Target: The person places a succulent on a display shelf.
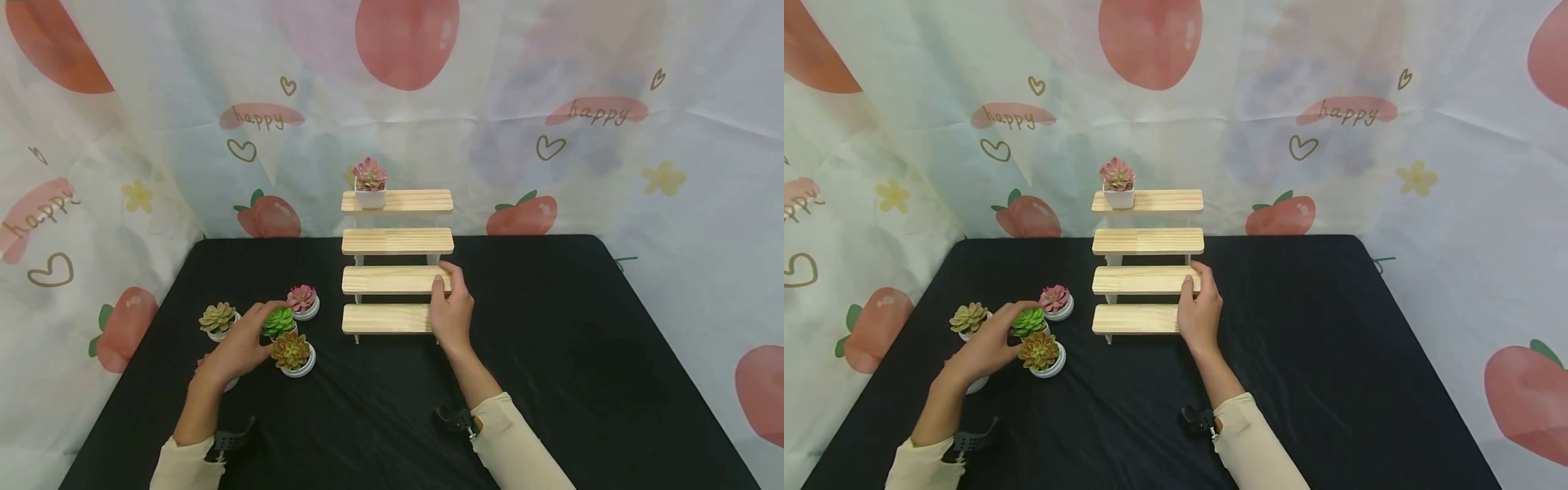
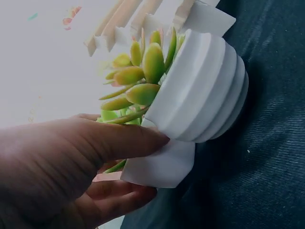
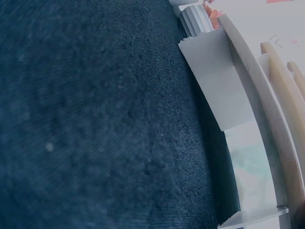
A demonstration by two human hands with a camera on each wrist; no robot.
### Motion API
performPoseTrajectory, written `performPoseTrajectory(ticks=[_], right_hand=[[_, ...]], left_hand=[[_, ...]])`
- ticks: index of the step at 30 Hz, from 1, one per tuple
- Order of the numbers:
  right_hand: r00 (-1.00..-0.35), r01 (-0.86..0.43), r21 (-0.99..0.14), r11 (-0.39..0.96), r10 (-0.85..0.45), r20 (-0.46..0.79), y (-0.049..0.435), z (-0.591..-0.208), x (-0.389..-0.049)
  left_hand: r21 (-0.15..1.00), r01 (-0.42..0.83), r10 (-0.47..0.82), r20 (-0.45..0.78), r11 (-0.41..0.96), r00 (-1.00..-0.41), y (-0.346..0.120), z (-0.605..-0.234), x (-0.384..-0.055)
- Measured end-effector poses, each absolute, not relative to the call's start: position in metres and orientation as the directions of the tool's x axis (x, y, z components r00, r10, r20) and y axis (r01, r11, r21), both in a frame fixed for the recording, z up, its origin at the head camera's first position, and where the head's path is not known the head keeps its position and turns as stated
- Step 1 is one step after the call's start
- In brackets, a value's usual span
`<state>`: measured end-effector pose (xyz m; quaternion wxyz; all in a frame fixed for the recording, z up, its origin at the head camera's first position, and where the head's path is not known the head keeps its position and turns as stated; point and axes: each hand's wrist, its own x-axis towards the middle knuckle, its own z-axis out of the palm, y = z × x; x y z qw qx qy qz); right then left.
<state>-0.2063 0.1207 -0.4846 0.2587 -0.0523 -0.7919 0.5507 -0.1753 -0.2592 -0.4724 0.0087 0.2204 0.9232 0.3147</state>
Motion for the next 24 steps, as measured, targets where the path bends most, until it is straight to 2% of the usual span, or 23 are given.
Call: performPoseTrajectory(ticks=[15,24], right_hand=[[-0.864,-0.207,-0.901,0.382,0.360,0.351,0.121,-0.484,-0.205],[-0.864,-0.207,-0.903,0.377,0.361,0.350,0.121,-0.484,-0.205]], left_hand=[[0.616,0.386,0.378,0.152,0.686,-0.913,-0.264,-0.470,-0.173],[0.675,0.328,0.255,0.210,0.661,-0.944,-0.266,-0.459,-0.170]])
